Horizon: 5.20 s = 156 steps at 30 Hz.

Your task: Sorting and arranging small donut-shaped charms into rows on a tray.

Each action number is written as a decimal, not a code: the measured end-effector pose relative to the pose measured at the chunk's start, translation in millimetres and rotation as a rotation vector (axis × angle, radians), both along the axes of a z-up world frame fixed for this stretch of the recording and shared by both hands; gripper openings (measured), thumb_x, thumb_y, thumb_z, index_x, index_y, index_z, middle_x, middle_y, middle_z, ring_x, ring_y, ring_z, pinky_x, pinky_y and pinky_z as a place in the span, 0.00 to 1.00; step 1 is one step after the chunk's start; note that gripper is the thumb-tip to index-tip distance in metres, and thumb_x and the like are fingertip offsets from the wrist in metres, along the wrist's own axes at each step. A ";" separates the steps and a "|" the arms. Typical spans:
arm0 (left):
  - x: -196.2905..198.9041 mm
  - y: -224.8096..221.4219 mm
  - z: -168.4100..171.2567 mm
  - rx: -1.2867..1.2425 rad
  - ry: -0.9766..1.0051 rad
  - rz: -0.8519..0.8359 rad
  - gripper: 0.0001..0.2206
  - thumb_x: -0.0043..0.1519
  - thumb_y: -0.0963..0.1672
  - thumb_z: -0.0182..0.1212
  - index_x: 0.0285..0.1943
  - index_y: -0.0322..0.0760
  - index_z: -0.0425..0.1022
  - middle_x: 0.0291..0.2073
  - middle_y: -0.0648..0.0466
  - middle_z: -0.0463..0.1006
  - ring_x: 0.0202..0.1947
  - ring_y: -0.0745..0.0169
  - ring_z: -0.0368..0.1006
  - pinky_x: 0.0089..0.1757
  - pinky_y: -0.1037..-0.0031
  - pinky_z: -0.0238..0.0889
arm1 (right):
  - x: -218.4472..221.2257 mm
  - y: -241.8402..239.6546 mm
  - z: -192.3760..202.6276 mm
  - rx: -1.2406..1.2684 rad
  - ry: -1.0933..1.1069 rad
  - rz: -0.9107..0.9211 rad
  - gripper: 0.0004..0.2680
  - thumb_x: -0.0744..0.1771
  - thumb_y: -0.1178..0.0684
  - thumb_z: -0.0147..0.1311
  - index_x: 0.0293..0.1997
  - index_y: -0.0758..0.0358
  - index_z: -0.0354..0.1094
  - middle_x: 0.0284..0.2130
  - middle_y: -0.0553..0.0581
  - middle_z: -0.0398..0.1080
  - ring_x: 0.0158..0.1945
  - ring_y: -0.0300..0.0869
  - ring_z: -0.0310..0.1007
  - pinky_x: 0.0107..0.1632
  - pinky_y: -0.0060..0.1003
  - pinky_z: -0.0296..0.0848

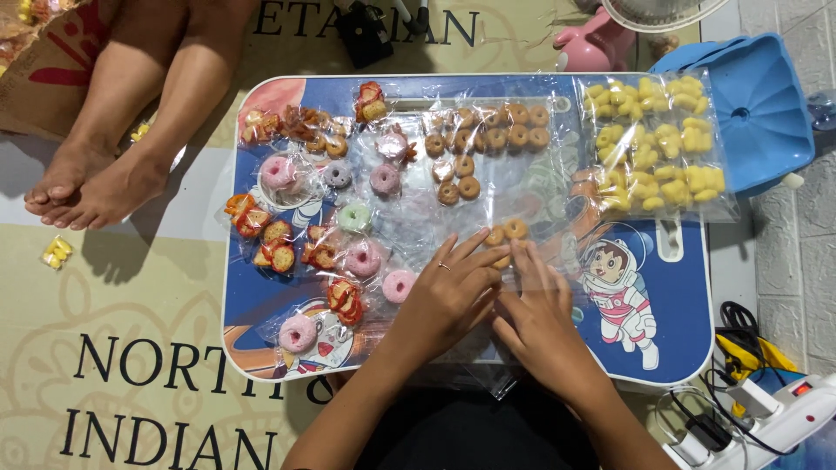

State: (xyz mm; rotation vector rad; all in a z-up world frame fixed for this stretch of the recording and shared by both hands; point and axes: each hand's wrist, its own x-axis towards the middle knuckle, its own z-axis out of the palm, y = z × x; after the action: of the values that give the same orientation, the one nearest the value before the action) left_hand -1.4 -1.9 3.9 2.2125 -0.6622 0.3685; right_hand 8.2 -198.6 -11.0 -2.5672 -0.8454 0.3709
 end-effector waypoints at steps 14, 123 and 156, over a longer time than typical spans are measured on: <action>1.3 -0.1 -4.3 0.018 0.023 -0.011 0.04 0.67 0.39 0.58 0.46 0.35 0.69 0.63 0.46 0.72 0.72 0.38 0.60 0.66 0.44 0.50 | -1.4 -1.2 -6.5 -0.037 0.000 -0.029 0.09 0.66 0.49 0.52 0.48 0.55 0.69 0.78 0.69 0.30 0.80 0.62 0.24 0.73 0.62 0.32; 1.1 -16.2 -18.3 0.013 -0.145 0.185 0.07 0.61 0.43 0.65 0.43 0.43 0.72 0.59 0.52 0.77 0.66 0.44 0.69 0.65 0.51 0.54 | 81.3 35.8 -71.3 -0.177 -0.534 0.040 0.24 0.69 0.52 0.45 0.75 0.72 0.49 0.77 0.70 0.41 0.81 0.59 0.33 0.74 0.63 0.39; 180.4 227.5 -10.3 0.738 0.262 0.258 0.13 0.43 0.43 0.75 0.37 0.48 0.80 0.33 0.57 0.79 0.41 0.46 0.73 0.46 0.55 0.56 | 23.1 19.8 -38.9 -0.029 -0.342 0.075 0.26 0.70 0.34 0.41 0.75 0.57 0.54 0.76 0.61 0.49 0.79 0.53 0.41 0.75 0.63 0.38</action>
State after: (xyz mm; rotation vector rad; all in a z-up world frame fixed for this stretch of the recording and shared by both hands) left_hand 179.0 225.5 -6.4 2.9923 -0.3996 -0.0681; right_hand 31.3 -178.8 -49.8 -2.6723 -1.0620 -0.0397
